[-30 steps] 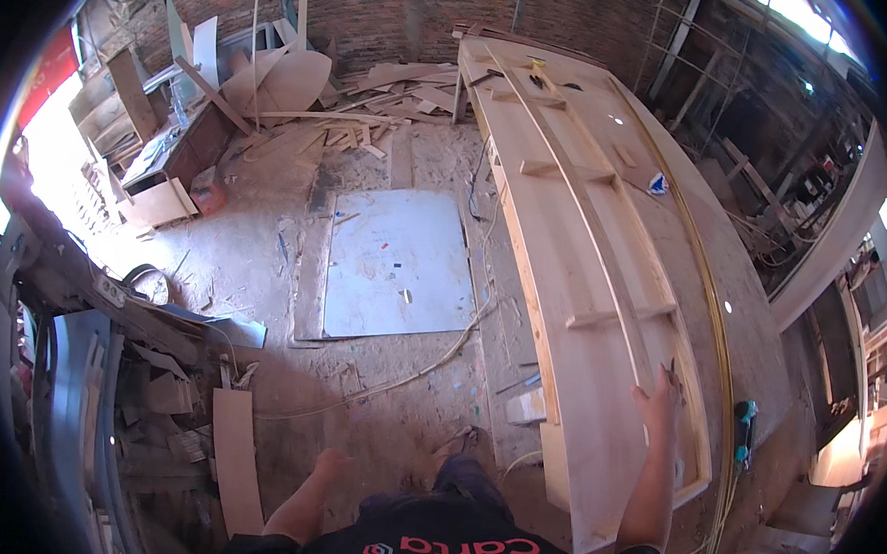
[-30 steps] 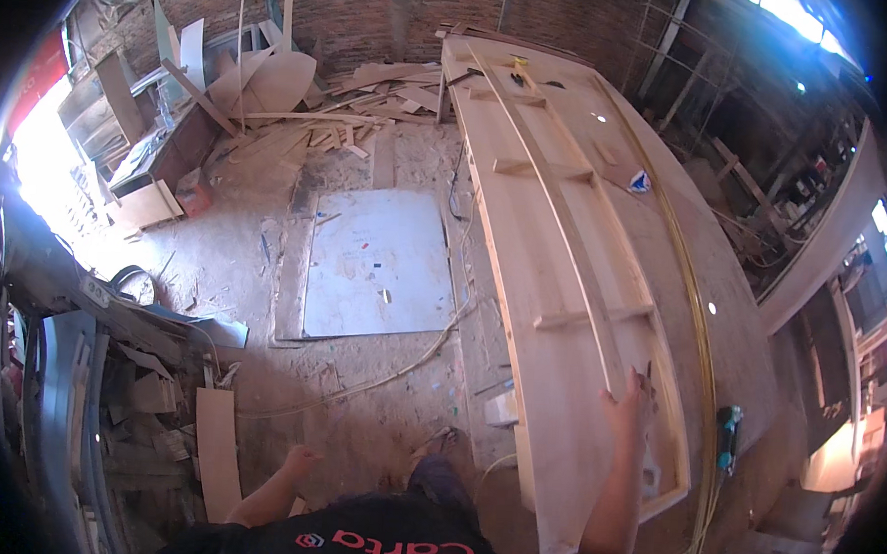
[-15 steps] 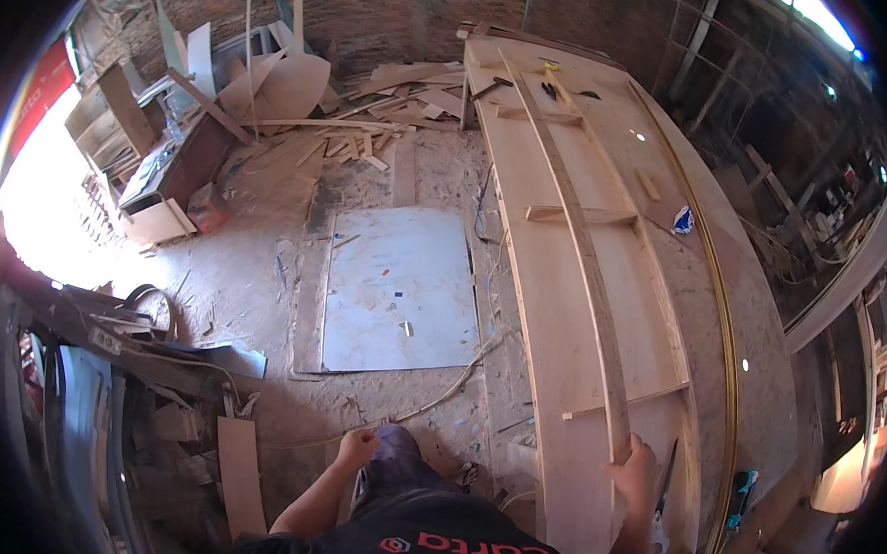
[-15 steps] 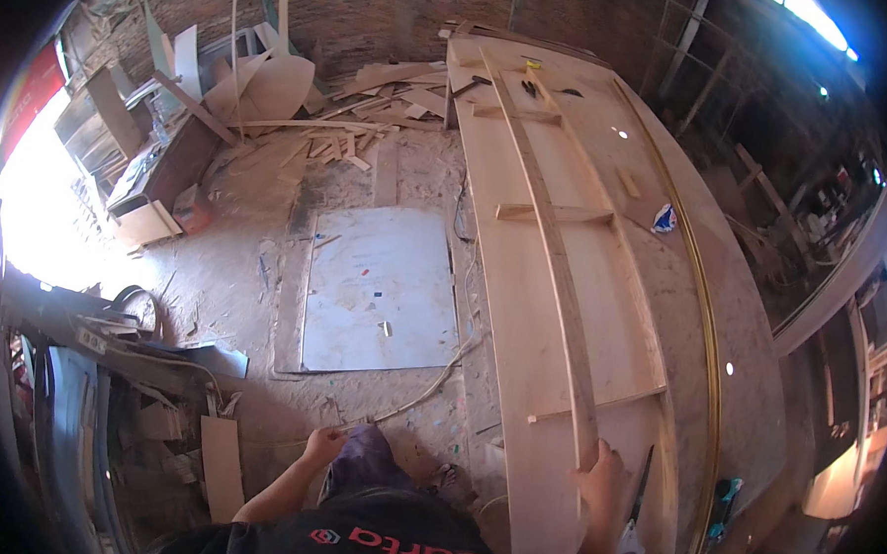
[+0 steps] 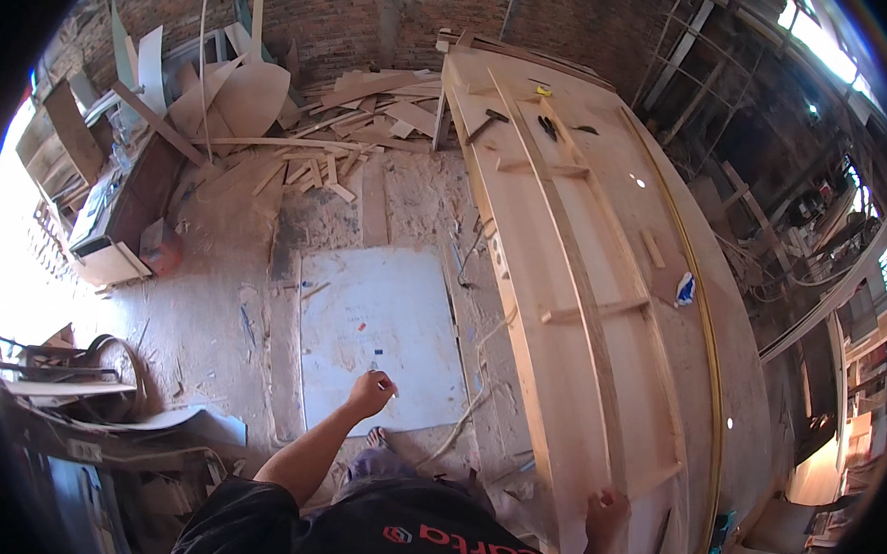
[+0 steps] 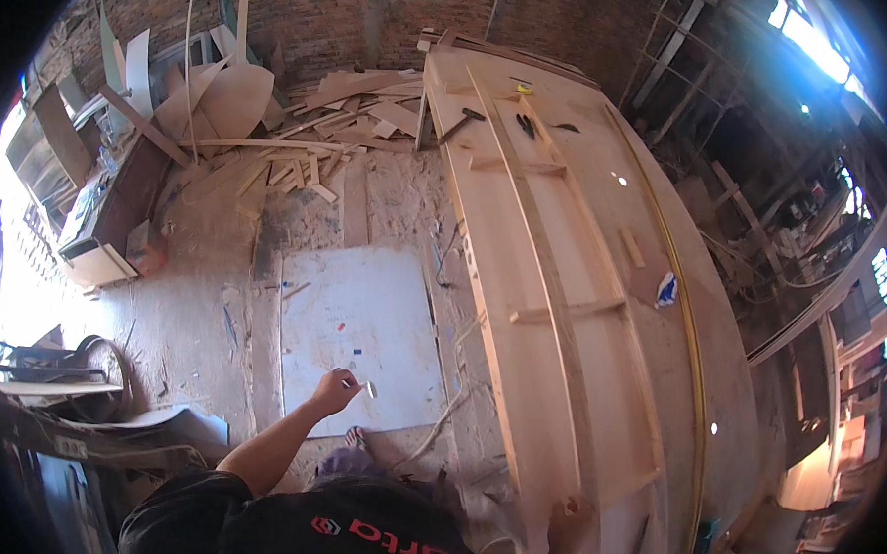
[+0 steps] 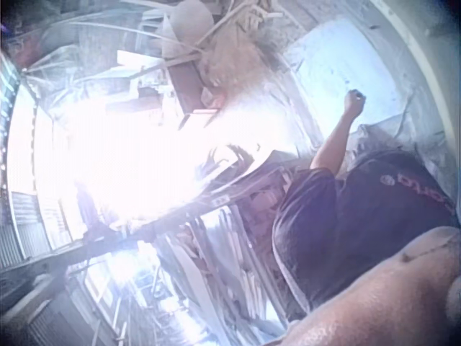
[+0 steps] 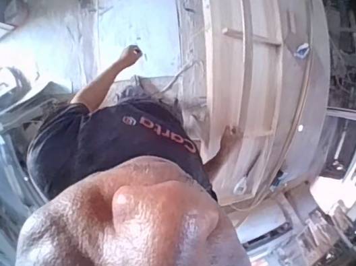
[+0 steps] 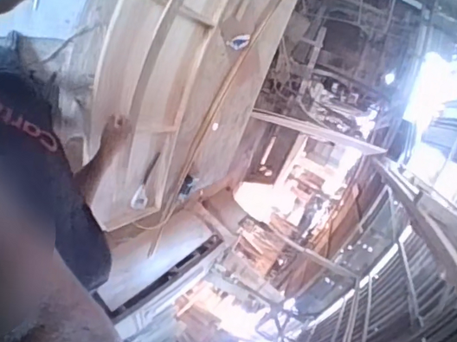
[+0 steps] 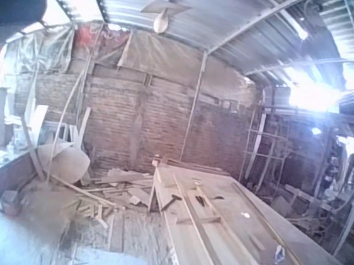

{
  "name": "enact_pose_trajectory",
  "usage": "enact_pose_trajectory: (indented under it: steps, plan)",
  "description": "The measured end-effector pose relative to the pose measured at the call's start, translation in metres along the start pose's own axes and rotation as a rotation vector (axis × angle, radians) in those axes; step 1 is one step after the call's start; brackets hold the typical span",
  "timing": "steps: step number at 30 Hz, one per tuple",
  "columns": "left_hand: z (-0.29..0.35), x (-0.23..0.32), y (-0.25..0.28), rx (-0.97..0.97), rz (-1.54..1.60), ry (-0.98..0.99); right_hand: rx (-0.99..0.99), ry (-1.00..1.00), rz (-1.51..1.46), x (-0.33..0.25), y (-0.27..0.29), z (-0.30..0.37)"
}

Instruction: The person assembles a wooden structure by positioning planks and securing them with a nail gun. They use pliers to adjust components and a hammer to tap pieces into place, working on a large flat wooden frame on the floor.

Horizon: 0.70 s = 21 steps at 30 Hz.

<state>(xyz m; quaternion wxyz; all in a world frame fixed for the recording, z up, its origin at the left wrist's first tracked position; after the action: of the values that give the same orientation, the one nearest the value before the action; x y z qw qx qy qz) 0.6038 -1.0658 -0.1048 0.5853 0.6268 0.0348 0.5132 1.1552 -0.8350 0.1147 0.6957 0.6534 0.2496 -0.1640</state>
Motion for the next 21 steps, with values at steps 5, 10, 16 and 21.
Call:
enact_pose_trajectory:
  steps: [5,10,16,21]
  plan:
    - [-0.053,-0.068,0.047,-0.054,-0.120,0.056,-0.044,0.230,-0.154,-0.113,-0.072,-0.051]
    - [-0.084,-0.127,0.057,-0.050,-0.157,0.199,-0.032,0.260,-0.199,-0.197,-0.114,-0.126]
    - [-0.099,-0.195,0.055,-0.190,-0.105,0.494,-0.134,0.431,-0.256,-0.346,-0.223,-0.287]
    - [-0.077,-0.240,0.087,-0.352,0.026,0.989,-0.238,0.810,-0.530,-0.536,-0.351,-0.413]
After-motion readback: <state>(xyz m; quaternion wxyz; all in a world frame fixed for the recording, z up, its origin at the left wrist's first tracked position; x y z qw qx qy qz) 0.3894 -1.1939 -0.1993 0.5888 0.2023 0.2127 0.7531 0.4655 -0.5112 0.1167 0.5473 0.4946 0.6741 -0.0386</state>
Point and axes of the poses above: each hand's wrist, its own z-axis away from the middle knuckle, its own y-axis out of the back of the hand, x = y × z, the point moved 9 cm from there along -z, towards the middle knuckle, and after that the axes turned 15 degrees about -z, right-handed, at the moved point
